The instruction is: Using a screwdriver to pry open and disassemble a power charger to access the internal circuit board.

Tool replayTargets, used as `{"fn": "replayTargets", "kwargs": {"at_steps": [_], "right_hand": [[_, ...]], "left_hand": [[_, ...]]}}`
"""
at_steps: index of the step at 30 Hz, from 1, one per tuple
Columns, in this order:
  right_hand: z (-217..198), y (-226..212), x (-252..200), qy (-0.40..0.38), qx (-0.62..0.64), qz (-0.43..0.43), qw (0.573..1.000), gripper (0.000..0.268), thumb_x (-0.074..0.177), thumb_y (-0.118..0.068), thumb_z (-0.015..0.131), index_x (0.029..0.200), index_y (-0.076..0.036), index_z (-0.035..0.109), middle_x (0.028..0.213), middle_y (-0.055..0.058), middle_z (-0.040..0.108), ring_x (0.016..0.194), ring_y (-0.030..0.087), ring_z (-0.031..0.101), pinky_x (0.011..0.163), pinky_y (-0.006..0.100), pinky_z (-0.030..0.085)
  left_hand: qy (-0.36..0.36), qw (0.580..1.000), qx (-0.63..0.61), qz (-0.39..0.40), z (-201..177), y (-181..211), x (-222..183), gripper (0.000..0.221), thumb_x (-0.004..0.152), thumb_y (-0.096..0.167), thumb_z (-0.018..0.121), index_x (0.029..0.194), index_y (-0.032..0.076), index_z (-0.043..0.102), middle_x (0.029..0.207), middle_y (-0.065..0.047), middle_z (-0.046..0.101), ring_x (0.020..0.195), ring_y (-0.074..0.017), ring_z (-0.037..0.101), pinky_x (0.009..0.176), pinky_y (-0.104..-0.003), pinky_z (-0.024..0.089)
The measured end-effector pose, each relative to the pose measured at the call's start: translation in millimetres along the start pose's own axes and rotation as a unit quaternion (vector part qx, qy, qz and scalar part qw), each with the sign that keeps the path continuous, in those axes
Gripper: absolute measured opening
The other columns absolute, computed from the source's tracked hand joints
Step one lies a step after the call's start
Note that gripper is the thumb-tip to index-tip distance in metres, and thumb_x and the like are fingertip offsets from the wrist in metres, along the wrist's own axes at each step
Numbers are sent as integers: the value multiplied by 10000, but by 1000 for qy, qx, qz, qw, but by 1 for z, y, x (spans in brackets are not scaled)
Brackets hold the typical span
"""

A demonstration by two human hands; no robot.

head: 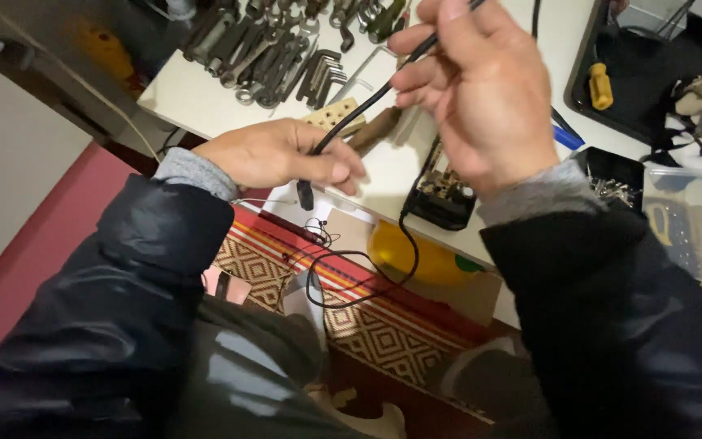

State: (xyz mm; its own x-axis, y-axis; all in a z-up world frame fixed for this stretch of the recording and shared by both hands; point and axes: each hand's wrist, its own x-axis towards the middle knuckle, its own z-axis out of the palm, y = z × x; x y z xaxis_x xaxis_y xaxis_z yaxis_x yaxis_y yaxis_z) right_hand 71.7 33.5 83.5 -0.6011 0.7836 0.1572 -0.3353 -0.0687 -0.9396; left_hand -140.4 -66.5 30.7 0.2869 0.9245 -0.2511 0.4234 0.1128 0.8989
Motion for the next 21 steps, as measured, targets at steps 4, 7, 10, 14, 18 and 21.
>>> {"fn": "replayTargets", "kwargs": {"at_steps": [4, 7, 10, 14, 18, 21], "right_hand": [[1, -24, 1, 48, -28, -3, 998, 245, 1028, -223, 543, 1123, -24, 652, 969, 72, 713, 715, 106, 681, 685, 242, 606], [-9, -34, 1, 70, -21, 9, 997, 223, 1009, -214, 592, 1147, -48, 648, 991, 76, 713, 743, 137, 695, 693, 242, 606], [-11, -44, -4, 33, -83, 30, 996, 188, 1056, -239, 532, 1151, -94, 605, 1048, 49, 667, 820, 123, 649, 736, 224, 569], [-34, -30, 4, 14, -80, 68, 994, 192, 1051, -214, 557, 1186, -82, 592, 1058, 57, 675, 785, 128, 662, 697, 238, 543], [-59, -31, 22, 75, -194, 36, 977, 153, 1103, -198, 497, 1183, -88, 568, 991, 41, 659, 767, 108, 703, 659, 203, 605], [-74, -43, 33, 113, -308, 37, 944, 215, 1108, -195, 455, 1250, -109, 592, 935, 19, 672, 642, 71, 646, 534, 187, 540]], "left_hand": [[101, 989, -16, 105, -2, 2, 5, 264, 966, 190, 603, 1131, 40, 744, 919, -31, 776, 899, -117, 731, 913, -235, 545], [234, 965, -34, 114, 8, 6, 20, 279, 942, 176, 646, 1146, 18, 751, 883, -18, 777, 773, -74, 696, 746, -200, 555], [257, 951, -64, 157, 15, 1, 45, 283, 947, 159, 642, 1195, 60, 735, 962, -29, 804, 811, -79, 732, 739, -188, 566], [278, 932, -93, 214, 36, 6, 84, 272, 942, 179, 683, 1191, 88, 743, 923, -7, 792, 703, -60, 668, 624, -178, 521], [367, 914, 34, 170, 57, 16, 95, 444, 887, 211, 716, 1300, 69, 636, 1026, -85, 691, 812, -183, 623, 711, -309, 499], [406, 895, 109, 147, 72, 32, 70, 523, 893, 293, 657, 1346, 43, 577, 1257, -147, 646, 1032, -256, 660, 888, -373, 536]]}}
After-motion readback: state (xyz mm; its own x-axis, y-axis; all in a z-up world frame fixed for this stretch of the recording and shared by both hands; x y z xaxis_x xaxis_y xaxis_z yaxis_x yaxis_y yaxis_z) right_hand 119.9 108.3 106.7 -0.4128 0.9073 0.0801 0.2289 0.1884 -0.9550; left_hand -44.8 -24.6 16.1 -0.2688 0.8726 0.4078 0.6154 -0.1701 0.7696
